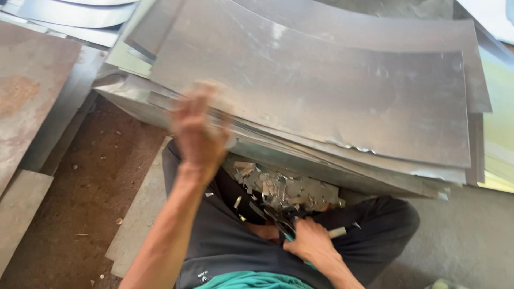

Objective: The person cuts small rectangular notches into the edges of metal sheets using shears and then stacks the sheets on a larger pile.

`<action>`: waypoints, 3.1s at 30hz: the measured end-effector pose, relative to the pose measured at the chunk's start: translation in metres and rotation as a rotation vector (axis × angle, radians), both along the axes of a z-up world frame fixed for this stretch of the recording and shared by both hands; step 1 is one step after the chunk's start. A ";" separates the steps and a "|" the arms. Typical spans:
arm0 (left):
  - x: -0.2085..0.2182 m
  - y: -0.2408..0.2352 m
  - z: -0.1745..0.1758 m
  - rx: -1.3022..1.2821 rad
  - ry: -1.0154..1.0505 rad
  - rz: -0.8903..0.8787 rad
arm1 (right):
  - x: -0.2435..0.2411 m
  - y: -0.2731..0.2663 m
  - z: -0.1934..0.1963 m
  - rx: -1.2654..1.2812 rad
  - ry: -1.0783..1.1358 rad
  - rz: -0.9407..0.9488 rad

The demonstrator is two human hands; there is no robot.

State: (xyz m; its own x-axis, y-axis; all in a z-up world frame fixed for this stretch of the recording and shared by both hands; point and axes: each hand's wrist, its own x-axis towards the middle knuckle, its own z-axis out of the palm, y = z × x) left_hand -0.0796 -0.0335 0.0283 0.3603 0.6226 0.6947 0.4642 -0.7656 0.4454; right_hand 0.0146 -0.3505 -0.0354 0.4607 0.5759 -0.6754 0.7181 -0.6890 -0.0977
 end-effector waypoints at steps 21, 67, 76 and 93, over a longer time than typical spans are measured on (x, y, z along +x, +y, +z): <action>-0.074 -0.072 0.023 -1.361 -0.714 -0.069 | 0.011 -0.004 0.043 0.577 0.540 -0.194; -0.013 -0.044 -0.006 -0.917 -0.594 -0.102 | 0.004 -0.186 0.039 -0.054 0.502 -0.706; 0.050 -0.217 -0.008 -1.824 -0.463 -0.097 | -0.084 -0.252 0.001 0.488 -0.269 -0.992; 0.023 -0.201 -0.028 -1.967 -0.590 -0.504 | -0.038 -0.117 0.097 0.199 0.775 -0.946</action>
